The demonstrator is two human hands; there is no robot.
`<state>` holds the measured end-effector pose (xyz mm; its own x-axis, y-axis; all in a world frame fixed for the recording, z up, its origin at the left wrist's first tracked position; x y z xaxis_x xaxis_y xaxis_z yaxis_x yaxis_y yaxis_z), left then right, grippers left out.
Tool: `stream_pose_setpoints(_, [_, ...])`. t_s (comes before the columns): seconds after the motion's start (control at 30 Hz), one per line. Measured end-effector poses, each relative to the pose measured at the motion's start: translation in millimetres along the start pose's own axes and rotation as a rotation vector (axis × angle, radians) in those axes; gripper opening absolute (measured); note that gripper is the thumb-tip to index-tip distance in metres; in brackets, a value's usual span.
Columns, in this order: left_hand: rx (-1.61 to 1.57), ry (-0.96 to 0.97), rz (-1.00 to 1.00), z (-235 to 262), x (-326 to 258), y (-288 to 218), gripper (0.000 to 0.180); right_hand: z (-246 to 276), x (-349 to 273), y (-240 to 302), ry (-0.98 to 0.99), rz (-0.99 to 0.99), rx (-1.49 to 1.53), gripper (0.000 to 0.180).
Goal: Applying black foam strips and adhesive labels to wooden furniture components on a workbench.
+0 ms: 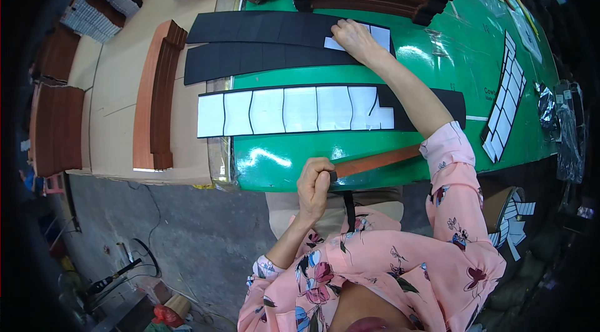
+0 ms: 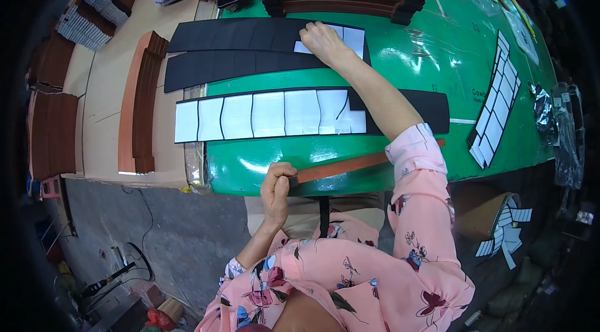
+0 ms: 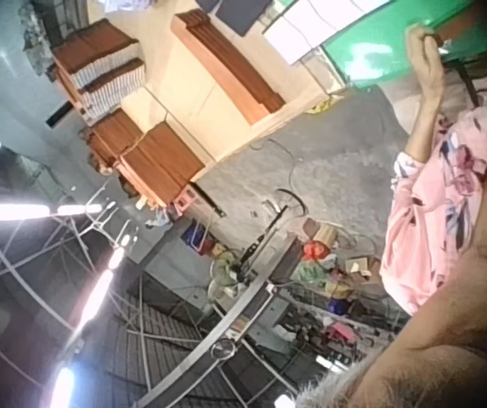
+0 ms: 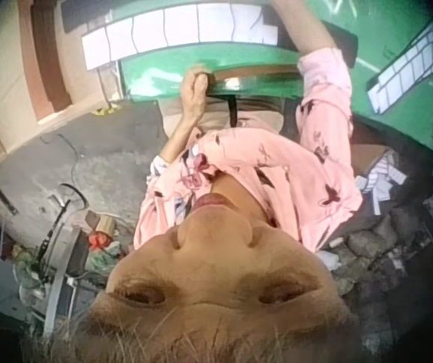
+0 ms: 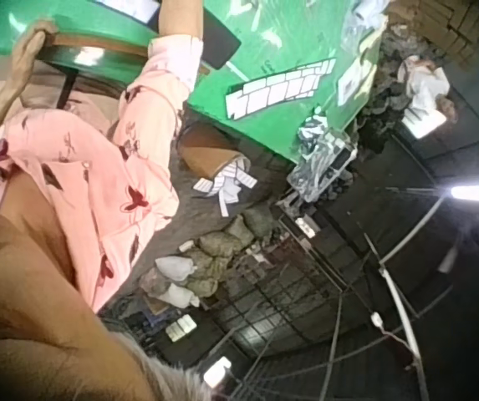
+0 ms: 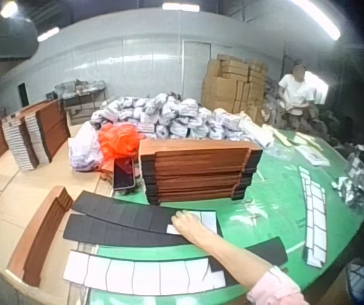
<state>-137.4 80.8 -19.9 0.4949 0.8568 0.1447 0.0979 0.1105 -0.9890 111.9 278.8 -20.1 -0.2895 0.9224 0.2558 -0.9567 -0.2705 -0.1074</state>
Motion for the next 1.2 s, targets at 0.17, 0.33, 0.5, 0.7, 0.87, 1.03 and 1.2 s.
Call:
stream_pose_setpoints(0.17, [0.041, -0.002, -0.059, 5.0, 1.7, 4.9, 0.017, -1.1, -0.2, 11.5, -0.109, 0.01, -0.025, 0.008])
stream_pose_setpoints(0.33, [0.047, -0.011, -0.066, 3.6, -1.6, 7.2, 0.018, -1.2, -1.8, -3.1, -0.16, -0.106, 0.03, 0.01])
stream_pose_setpoints(0.5, [0.037, -0.019, -0.05, 2.9, -2.0, 5.9, 0.019, -1.6, -18.9, -50.1, 0.07, -0.734, 1.058, 0.022])
stream_pose_setpoints(0.7, [0.036, -0.085, 0.022, 42.2, 8.4, -1.7, 0.024, 58.8, -78.5, -18.9, 0.23, -0.66, 1.46, 0.032])
stream_pose_setpoints(0.87, [0.157, -0.116, 0.026, 94.2, 8.1, 0.7, 0.019, 99.0, -154.3, 19.3, 0.202, -0.696, 1.598, 0.033])
stream_pose_setpoints(1.03, [0.901, -0.206, -0.258, 54.7, 10.1, -55.5, 0.019, 115.5, -230.0, 25.5, 0.14, -0.755, 1.63, 0.029])
stream_pose_setpoints(1.2, [0.879, 0.197, -0.409, -67.2, 28.7, -69.2, 0.032, 125.5, -264.4, 20.2, 0.013, -0.778, 1.581, 0.023])
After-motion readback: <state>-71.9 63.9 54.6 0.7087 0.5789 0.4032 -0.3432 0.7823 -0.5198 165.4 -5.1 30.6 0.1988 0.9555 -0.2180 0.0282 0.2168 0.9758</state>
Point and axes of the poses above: each hand's wrist, its own x-axis towards the middle knuckle, its own z-axis out of the back of the hand, y = z × x, the point moved 4 cm from there along x, towards the middle knuckle, and after that the axes turned 8 degrees about y, right-handed, at the moved point
